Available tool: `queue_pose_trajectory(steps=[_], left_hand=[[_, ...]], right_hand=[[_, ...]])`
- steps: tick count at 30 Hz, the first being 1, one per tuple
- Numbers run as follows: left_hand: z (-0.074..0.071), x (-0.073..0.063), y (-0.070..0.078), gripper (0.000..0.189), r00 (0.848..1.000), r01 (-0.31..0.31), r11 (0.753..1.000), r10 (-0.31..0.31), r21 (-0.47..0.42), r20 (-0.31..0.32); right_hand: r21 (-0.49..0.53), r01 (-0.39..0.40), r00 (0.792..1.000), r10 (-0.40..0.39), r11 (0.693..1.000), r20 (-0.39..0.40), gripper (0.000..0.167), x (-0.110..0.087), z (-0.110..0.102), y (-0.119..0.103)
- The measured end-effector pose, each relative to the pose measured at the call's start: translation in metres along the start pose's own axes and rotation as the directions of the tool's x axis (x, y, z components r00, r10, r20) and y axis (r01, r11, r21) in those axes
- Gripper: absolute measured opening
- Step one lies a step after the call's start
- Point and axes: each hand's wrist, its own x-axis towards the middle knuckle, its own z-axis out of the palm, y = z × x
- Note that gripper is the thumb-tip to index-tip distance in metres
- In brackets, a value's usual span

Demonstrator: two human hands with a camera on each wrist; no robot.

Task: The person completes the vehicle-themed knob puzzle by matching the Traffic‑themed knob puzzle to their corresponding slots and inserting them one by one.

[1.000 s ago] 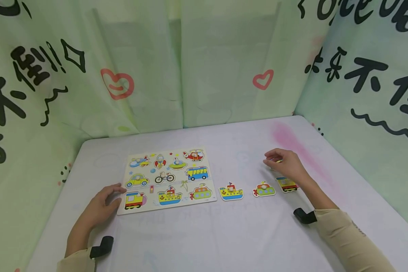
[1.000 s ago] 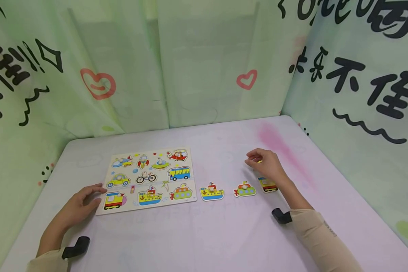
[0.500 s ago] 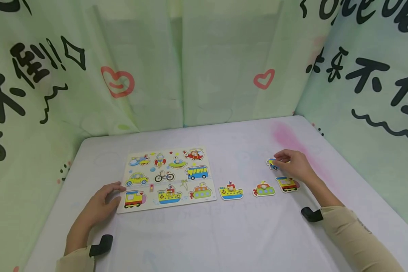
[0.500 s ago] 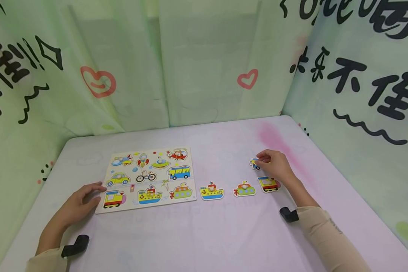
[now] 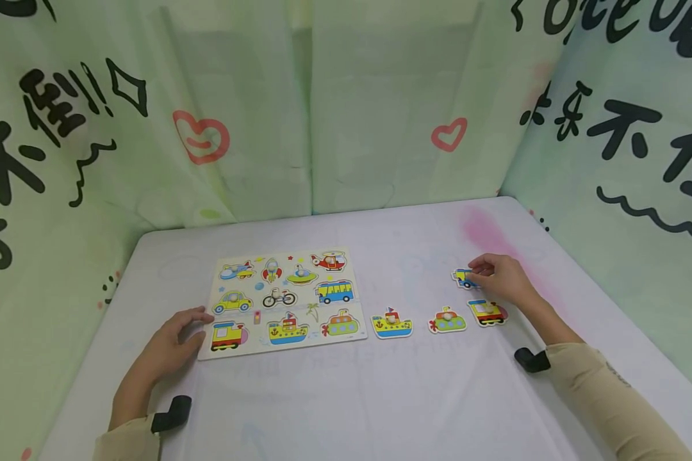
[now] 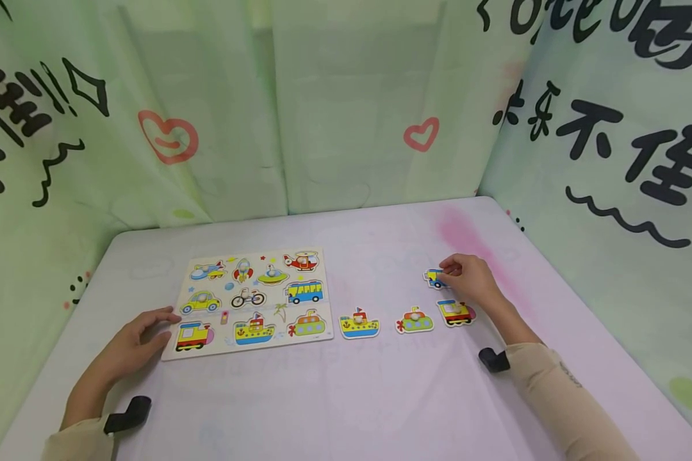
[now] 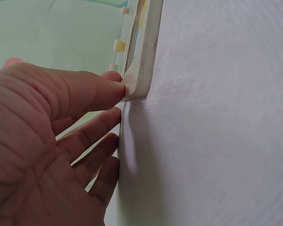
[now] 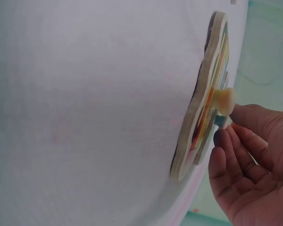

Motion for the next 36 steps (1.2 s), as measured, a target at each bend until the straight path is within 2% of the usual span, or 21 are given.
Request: queue_pose_trajectory(steps=[6,12,18,23,31,36], left_hand=[[-0.001,0.0,0.002,0.036,1.0,0.012,1.0,-0.012,0.002,0.007],[-0.001,0.009,0.006,0.035,1.0,-0.01,1.0,0.01,-0.001,-0.001],[0.0,0.003,-0.003,0.034,1.0,-0.029,0.999,0.029,0.02,-0.008],[0.001,0.0,-0.004,0.034,0.999,-0.042,0.999,0.042,0.018,-0.014],[0.002,-0.002,-0.003,0.034,0.999,-0.031,0.999,0.031,0.023,-0.015],[0.002,-0.002,-0.002,0.034,0.999,-0.039,0.999,0.04,0.017,-0.015]], right_hand=[[-0.005,-0.027,0.999,0.027,1.0,0.032,0.027,0.002,0.0,-0.002],[-0.013,-0.021,1.0,0.021,1.0,-0.009,0.024,0.004,-0.008,-0.003],[0.008,-0.017,1.0,0.017,1.0,-0.015,0.023,-0.001,0.001,-0.002],[0.018,0.021,0.998,-0.02,1.0,-0.062,0.021,-0.004,0.001,-0.004],[0.121,0.061,0.994,-0.05,0.991,-0.095,0.026,-0.007,-0.005,-0.026],[0.19,0.079,0.994,-0.064,0.979,-0.086,0.028,-0.011,-0.002,-0.044]])
